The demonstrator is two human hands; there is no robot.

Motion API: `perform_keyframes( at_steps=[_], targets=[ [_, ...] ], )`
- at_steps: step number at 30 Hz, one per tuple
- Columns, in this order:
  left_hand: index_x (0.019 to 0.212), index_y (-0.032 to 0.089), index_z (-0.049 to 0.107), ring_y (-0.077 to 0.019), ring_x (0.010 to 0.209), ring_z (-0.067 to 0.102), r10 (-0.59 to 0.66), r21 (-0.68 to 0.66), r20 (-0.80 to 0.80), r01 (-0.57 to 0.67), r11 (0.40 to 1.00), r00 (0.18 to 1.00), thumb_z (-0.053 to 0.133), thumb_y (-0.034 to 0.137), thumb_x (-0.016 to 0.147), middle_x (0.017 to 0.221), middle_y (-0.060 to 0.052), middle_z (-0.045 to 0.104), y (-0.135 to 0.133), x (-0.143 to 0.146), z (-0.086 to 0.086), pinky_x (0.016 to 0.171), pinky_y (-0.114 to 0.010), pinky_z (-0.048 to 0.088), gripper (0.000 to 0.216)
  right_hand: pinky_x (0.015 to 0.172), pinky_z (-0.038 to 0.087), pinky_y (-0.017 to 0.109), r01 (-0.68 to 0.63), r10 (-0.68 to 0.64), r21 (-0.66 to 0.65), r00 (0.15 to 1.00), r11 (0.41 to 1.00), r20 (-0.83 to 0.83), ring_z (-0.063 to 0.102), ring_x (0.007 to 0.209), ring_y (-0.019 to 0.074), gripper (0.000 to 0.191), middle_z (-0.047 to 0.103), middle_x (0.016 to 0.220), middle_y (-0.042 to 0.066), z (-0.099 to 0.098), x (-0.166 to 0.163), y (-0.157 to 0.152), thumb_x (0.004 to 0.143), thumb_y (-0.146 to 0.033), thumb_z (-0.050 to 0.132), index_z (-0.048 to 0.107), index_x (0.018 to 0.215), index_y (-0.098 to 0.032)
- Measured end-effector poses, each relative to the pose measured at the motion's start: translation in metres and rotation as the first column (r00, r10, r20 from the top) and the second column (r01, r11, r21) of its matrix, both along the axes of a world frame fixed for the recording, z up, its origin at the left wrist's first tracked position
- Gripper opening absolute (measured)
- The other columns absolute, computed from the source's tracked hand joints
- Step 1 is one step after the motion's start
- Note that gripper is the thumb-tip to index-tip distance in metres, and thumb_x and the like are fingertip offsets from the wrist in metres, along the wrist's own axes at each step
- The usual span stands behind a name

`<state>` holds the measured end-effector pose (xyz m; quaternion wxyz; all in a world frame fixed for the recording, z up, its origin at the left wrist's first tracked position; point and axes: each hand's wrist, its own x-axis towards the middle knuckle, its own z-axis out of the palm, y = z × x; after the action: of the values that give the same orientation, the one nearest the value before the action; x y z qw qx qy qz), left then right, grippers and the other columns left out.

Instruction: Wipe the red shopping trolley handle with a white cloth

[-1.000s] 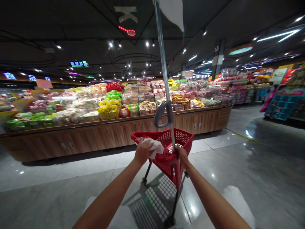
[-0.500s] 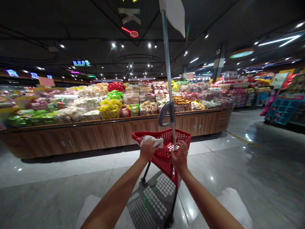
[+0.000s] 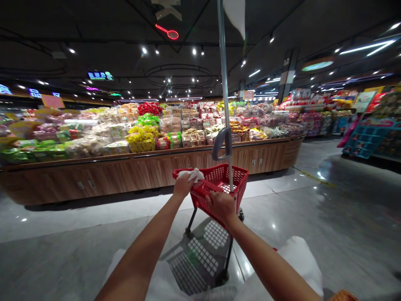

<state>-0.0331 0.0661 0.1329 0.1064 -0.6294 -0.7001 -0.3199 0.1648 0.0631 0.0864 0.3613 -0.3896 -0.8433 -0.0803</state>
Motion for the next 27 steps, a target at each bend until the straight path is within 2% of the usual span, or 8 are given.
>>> perform_keyframes(
  at_steps=[3,7,11,15,18,22,24,27],
  targets=[
    [0.1,0.019,0.067,-0.026,0.113,0.057,-0.037,0.111,-0.004,0.037,0.993,0.999,0.051,0.031,0.087,0.106,-0.008,0.069,-0.01,0.016,-0.015,0.098,-0.041,0.044,0.024,0.068,0.035,0.029,-0.012,0.011,-0.008,0.994,1.0,-0.113,0.059,0.07,0.0192,0.035,0.068,0.076,0.01,-0.008,0.004,0.007,0.091,-0.04,0.044,0.071,0.088,-0.018],
    [0.113,0.024,0.064,-0.0249,0.127,0.046,-0.19,0.182,-0.076,0.201,0.963,0.979,0.053,0.032,0.087,0.119,-0.005,0.065,-0.03,0.05,-0.03,0.107,-0.045,0.037,0.029,0.075,0.033,0.031,0.015,-0.011,0.021,0.983,1.0,-0.182,0.057,0.075,0.0193,0.029,0.066,0.075,0.007,-0.015,0.014,0.018,0.091,-0.035,0.046,0.071,0.089,-0.022],
    [0.108,0.027,0.067,-0.0268,0.122,0.05,-0.278,0.045,-0.216,0.294,0.955,0.936,0.054,0.043,0.086,0.119,-0.005,0.066,-0.022,0.065,-0.012,0.107,-0.048,0.032,0.03,0.076,0.031,0.032,0.042,-0.027,0.075,0.982,0.996,-0.188,0.054,0.074,0.0188,0.031,0.064,0.071,0.006,-0.018,0.028,0.027,0.093,-0.032,0.044,0.071,0.081,-0.021],
    [0.102,0.025,0.069,-0.0276,0.102,0.063,-0.185,-0.164,-0.285,0.142,0.976,0.941,0.051,0.046,0.087,0.103,-0.008,0.072,0.009,0.044,0.02,0.096,-0.045,0.039,0.032,0.076,0.032,0.031,0.013,0.01,0.127,0.985,0.992,-0.171,0.052,0.072,0.0181,0.03,0.064,0.069,0.005,-0.017,0.039,0.035,0.092,-0.03,0.044,0.071,0.082,-0.021],
    [0.104,0.023,0.069,-0.0274,0.093,0.066,-0.021,-0.244,-0.228,-0.036,0.969,0.973,0.042,0.045,0.091,0.095,-0.009,0.073,0.02,0.017,0.022,0.087,-0.041,0.044,0.036,0.074,0.032,0.031,-0.005,0.023,0.121,0.988,0.993,-0.152,0.051,0.07,0.0175,0.03,0.063,0.068,0.004,-0.017,0.047,0.041,0.091,-0.03,0.044,0.071,0.08,-0.021],
    [0.113,0.02,0.064,-0.0269,0.108,0.06,0.02,-0.044,-0.156,-0.027,0.999,0.988,0.044,0.036,0.091,0.112,-0.01,0.069,0.003,0.014,-0.005,0.1,-0.046,0.036,0.034,0.075,0.032,0.032,0.038,-0.016,0.12,0.984,0.992,-0.18,0.049,0.068,0.0179,0.031,0.062,0.066,0.004,-0.018,0.053,0.05,0.09,-0.028,0.043,0.068,0.073,-0.021],
    [0.115,0.02,0.063,-0.0268,0.118,0.053,-0.022,0.069,-0.152,0.033,0.997,0.988,0.047,0.033,0.09,0.122,-0.009,0.064,-0.009,0.034,-0.018,0.107,-0.048,0.029,0.033,0.075,0.031,0.033,0.076,-0.048,0.134,0.978,0.988,-0.202,0.048,0.067,0.018,0.032,0.061,0.064,0.004,-0.018,0.053,0.052,0.09,-0.027,0.042,0.066,0.068,-0.021],
    [0.113,0.024,0.065,-0.0285,0.124,0.047,-0.132,0.1,-0.205,0.154,0.983,0.97,0.05,0.039,0.088,0.124,-0.007,0.063,-0.015,0.077,-0.023,0.107,-0.05,0.028,0.032,0.074,0.031,0.033,0.104,-0.071,0.158,0.977,0.982,-0.202,0.047,0.066,0.0178,0.035,0.059,0.061,0.004,-0.018,0.051,0.052,0.09,-0.027,0.041,0.061,0.062,-0.02]
  ],
)
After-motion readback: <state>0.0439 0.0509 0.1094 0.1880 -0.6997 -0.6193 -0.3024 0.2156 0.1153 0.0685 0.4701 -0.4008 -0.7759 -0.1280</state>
